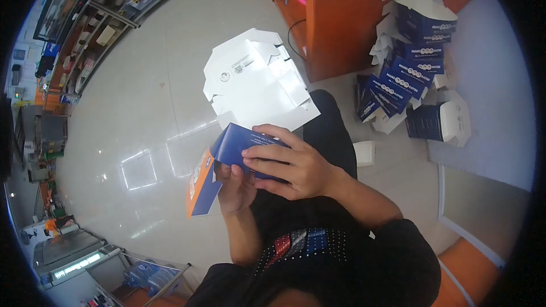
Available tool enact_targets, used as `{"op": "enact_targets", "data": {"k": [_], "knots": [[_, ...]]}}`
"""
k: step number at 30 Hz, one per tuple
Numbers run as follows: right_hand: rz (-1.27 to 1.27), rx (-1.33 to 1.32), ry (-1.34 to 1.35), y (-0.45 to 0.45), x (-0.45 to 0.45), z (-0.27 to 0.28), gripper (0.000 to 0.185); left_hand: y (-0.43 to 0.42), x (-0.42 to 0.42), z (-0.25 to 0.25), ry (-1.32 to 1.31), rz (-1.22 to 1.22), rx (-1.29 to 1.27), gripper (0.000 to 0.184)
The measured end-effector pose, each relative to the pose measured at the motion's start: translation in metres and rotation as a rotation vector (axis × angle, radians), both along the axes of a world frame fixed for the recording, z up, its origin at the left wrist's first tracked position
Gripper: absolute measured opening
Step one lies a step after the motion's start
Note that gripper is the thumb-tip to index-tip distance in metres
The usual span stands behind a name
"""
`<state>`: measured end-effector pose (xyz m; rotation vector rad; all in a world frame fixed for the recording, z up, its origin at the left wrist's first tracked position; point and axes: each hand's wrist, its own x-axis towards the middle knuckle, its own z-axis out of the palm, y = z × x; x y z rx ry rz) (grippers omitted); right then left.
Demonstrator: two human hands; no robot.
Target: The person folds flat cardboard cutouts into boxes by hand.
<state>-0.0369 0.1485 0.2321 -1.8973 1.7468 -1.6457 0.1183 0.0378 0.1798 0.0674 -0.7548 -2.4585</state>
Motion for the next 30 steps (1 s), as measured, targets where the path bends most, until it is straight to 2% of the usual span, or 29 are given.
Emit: {"op": "enact_targets", "data": {"k": [2,5,8,11,14,17,18,20,21,24,25,28,30], "knots": [[-0.013,-0.013,0.043,0.001,-0.001,-0.001,0.034,0.004,-0.002,-0.008,-0.017,0.060,-0.079,0.051],[-0.100,-0.052,0.100,0.001,0.004,-0.004,0.032,0.008,-0.003,-0.026,-0.162,0.244,-0.355,0.051],[-0.140,-0.072,0.114,0.001,0.005,-0.002,0.030,0.013,-0.003,-0.035,-0.111,0.247,-0.201,0.053],[-0.153,-0.057,0.099,0.003,0.004,-0.003,0.029,0.014,-0.007,-0.032,-0.115,0.232,-0.241,0.055],[-0.240,-0.044,0.080,0.005,0.002,-0.007,0.025,0.016,-0.004,-0.019,-0.141,0.028,0.078,0.053],[-0.460,-0.041,-0.022,0.008,-0.006,-0.020,0.019,0.024,-0.024,0.025,-0.208,0.009,-0.009,0.052],[-0.549,-0.038,-0.071,0.010,-0.010,-0.027,0.017,0.022,-0.024,0.028,-0.394,0.140,-0.420,0.054],[-0.755,-0.057,-0.336,0.009,-0.015,-0.040,0.013,0.015,-0.022,0.034,-0.745,0.404,-1.248,0.058],[-0.784,-0.093,-0.479,0.009,-0.019,-0.053,0.014,0.016,-0.021,0.039,-0.910,0.623,-1.563,0.065],[-0.787,-0.180,-0.713,0.013,-0.024,-0.078,0.017,0.027,-0.028,0.042,-1.326,0.975,-1.488,0.071],[-0.808,-0.166,-0.752,0.013,-0.021,-0.083,0.019,0.024,-0.028,0.036,-1.269,0.852,-1.313,0.086],[-0.818,-0.160,-0.840,0.017,-0.005,-0.094,0.024,0.022,-0.042,0.027,-0.895,0.757,-0.560,0.102],[-0.770,-0.230,-0.851,0.014,0.007,-0.097,0.027,0.017,-0.040,0.015,-0.849,0.751,-0.612,0.106]]}}
